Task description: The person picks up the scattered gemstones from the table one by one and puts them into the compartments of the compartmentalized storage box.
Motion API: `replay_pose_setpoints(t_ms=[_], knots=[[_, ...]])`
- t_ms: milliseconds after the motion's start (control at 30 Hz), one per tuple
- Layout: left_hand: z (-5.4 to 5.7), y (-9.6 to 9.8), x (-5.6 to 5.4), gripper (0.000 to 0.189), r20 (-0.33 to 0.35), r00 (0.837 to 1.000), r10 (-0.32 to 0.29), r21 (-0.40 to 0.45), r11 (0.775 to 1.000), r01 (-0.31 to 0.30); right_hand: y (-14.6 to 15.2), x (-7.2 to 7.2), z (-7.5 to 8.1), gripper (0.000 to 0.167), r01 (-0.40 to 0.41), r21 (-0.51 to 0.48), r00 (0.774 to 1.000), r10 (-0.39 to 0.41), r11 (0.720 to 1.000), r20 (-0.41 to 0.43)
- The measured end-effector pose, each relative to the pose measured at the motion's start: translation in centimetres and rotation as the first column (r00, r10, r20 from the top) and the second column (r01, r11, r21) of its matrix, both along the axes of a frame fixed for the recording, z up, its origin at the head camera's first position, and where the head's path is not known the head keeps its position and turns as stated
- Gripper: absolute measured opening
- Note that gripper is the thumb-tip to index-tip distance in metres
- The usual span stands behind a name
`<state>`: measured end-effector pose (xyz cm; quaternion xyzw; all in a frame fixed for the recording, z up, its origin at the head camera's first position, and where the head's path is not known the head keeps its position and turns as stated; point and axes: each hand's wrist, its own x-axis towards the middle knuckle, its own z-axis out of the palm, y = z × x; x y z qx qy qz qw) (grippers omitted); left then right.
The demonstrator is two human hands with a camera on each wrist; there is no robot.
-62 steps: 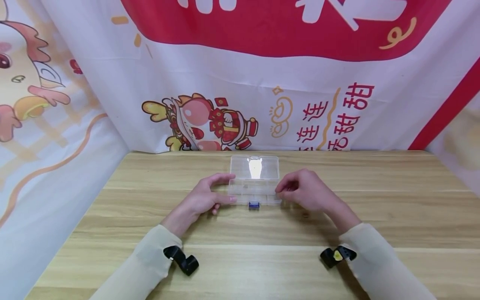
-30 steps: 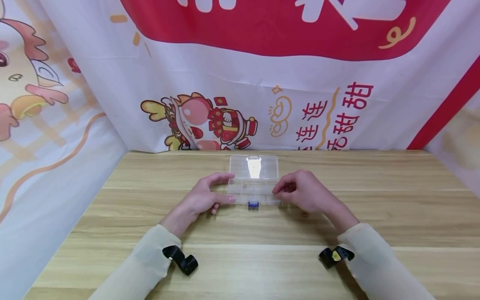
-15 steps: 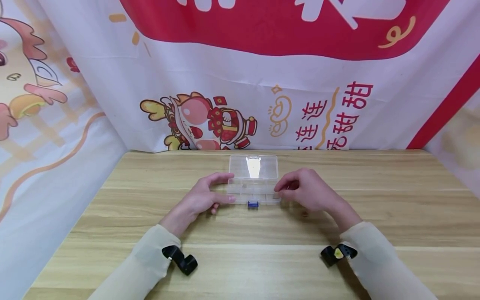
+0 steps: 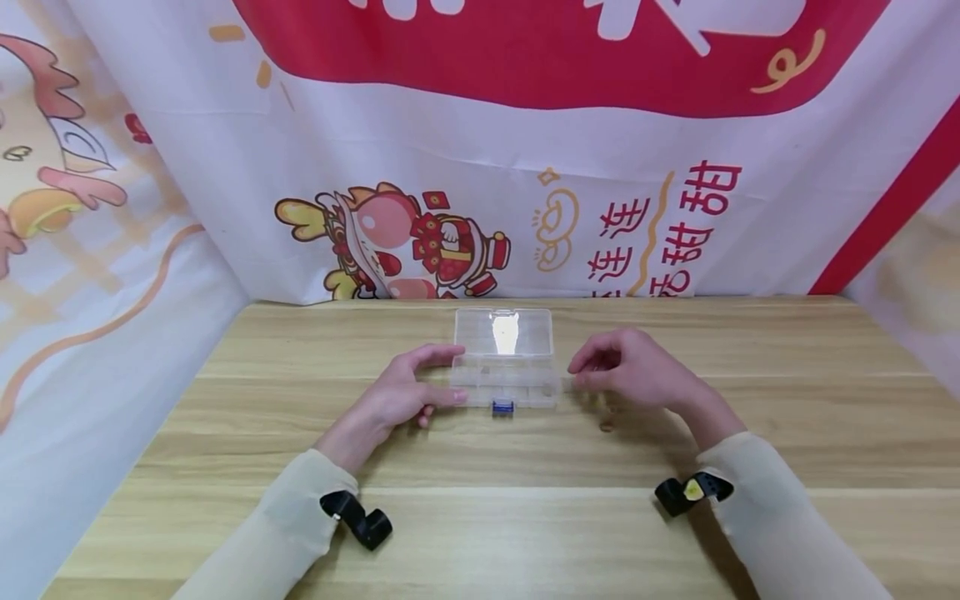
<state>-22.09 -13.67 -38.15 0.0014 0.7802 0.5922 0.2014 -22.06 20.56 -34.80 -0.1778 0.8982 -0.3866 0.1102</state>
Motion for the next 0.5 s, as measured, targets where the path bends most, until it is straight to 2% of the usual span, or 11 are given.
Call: replay_pose_setpoints(t_ms=[200,500], knots=[[0.1,0.0,0.1,0.068,0.000,1.000,0.001,-0.004,1.000,-0.001,1.3,-0.1,-0.3,0.014,-0.045,-0.004,0.997,0.045,0.999,0.069],[0.1,0.1,0.0,0.067,0.010,1.000,0.011,0.001,1.000,-0.011,2.9,-0.5,-0.5,0.018,-0.067,0.062,0.986,0.056,0.996,0.158]])
